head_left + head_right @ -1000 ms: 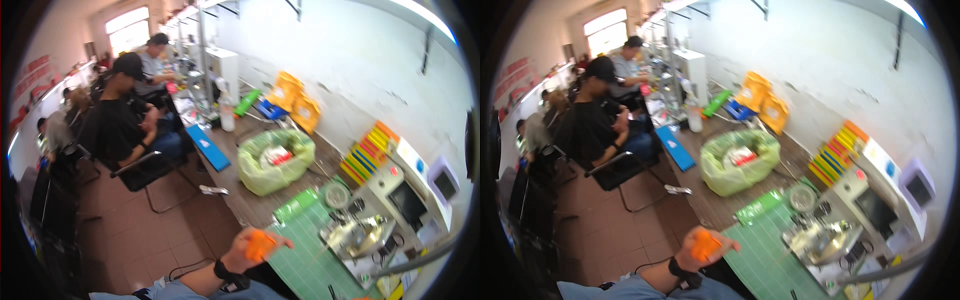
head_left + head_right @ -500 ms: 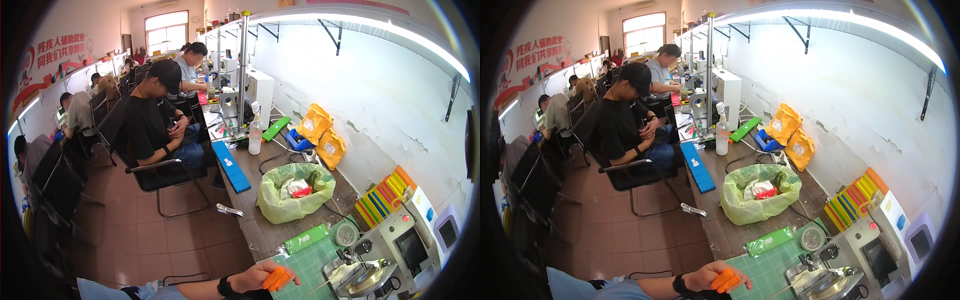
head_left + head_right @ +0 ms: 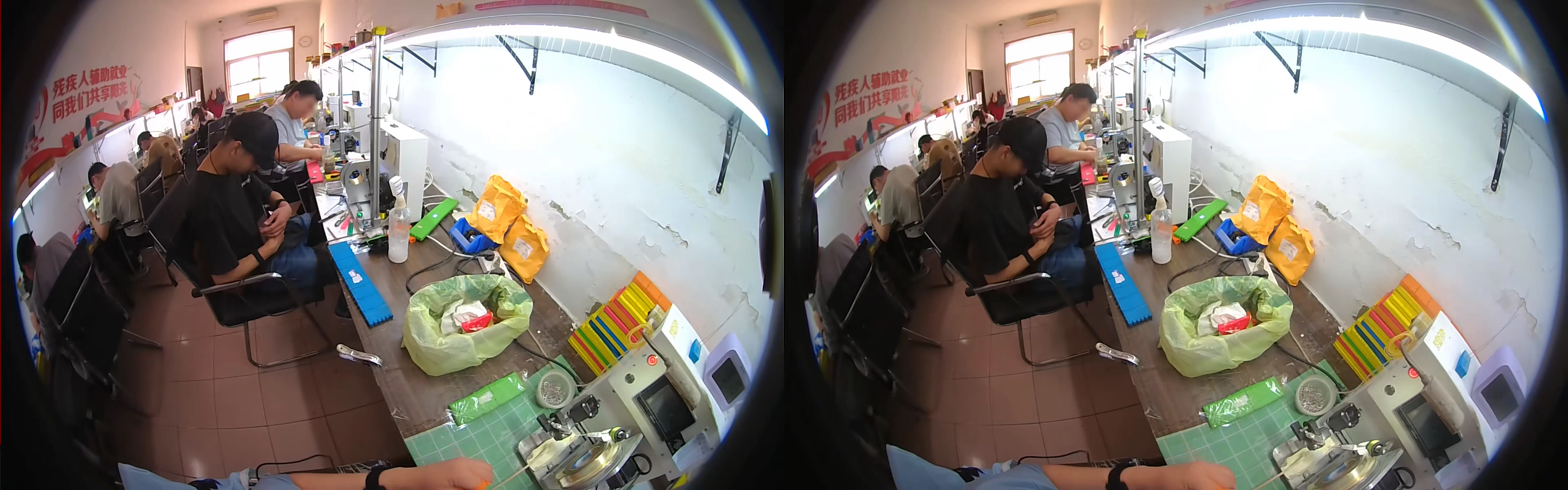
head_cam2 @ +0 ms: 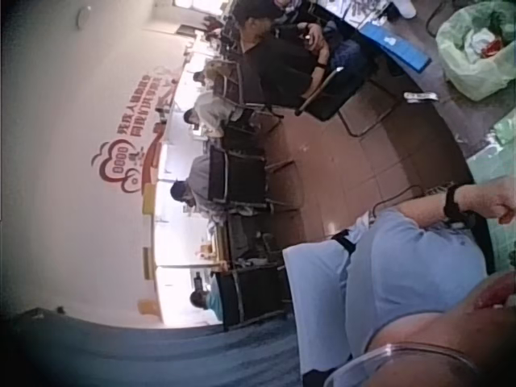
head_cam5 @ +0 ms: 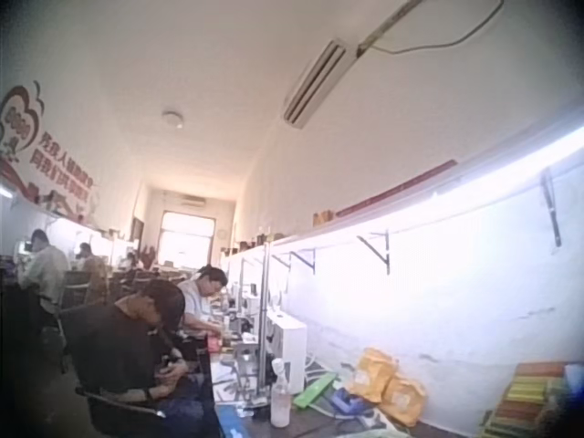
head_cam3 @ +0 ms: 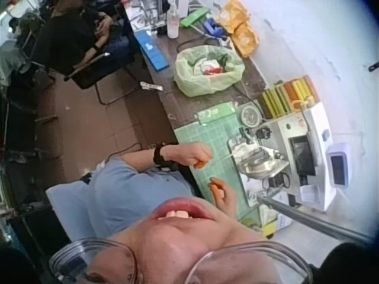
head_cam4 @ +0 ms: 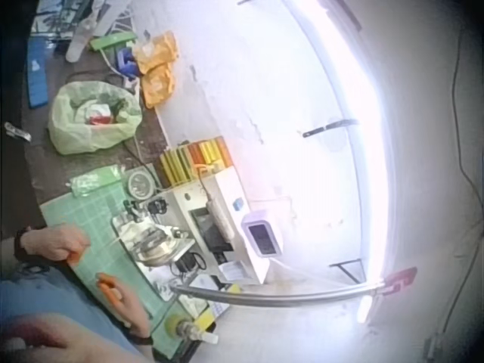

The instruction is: Manually assemble and glue small electronic components into a larger assembly.

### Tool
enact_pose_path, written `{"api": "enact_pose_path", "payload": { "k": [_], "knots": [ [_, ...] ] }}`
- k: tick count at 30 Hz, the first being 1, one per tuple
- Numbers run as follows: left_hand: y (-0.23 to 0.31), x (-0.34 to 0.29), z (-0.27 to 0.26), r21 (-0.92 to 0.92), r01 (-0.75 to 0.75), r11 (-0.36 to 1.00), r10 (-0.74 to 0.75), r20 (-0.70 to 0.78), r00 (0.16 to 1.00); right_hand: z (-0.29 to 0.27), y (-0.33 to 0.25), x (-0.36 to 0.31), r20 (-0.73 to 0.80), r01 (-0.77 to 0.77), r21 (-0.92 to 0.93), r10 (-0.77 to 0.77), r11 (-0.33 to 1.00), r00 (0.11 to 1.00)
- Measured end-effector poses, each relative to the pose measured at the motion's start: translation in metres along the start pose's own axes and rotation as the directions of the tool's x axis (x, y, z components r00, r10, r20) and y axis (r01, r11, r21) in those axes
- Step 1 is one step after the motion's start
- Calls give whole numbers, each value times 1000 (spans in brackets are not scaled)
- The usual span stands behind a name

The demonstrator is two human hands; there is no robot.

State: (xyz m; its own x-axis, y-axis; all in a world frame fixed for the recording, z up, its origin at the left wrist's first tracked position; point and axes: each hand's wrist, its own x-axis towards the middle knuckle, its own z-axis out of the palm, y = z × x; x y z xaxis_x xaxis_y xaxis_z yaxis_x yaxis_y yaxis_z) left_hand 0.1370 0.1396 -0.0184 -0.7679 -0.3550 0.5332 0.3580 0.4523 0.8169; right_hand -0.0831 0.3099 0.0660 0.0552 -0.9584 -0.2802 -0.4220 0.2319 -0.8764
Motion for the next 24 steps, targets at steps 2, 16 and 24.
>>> {"api": "enact_pose_path", "payload": {
  "k": [2,16,24],
  "knots": [
    [9,11,8,186,-62,981,57,34,998,-2,2,-1,1,-8,18,8,1000,1000],
    [37,23,17,58,19,998,-22,57,998,1,13,2,-49,15,107,-10,994,999],
    [33,25,30,-22,88,996,-89,-48,995,-2,-4,-2,-7,-188,-90,188,978,982]
  ]
}}
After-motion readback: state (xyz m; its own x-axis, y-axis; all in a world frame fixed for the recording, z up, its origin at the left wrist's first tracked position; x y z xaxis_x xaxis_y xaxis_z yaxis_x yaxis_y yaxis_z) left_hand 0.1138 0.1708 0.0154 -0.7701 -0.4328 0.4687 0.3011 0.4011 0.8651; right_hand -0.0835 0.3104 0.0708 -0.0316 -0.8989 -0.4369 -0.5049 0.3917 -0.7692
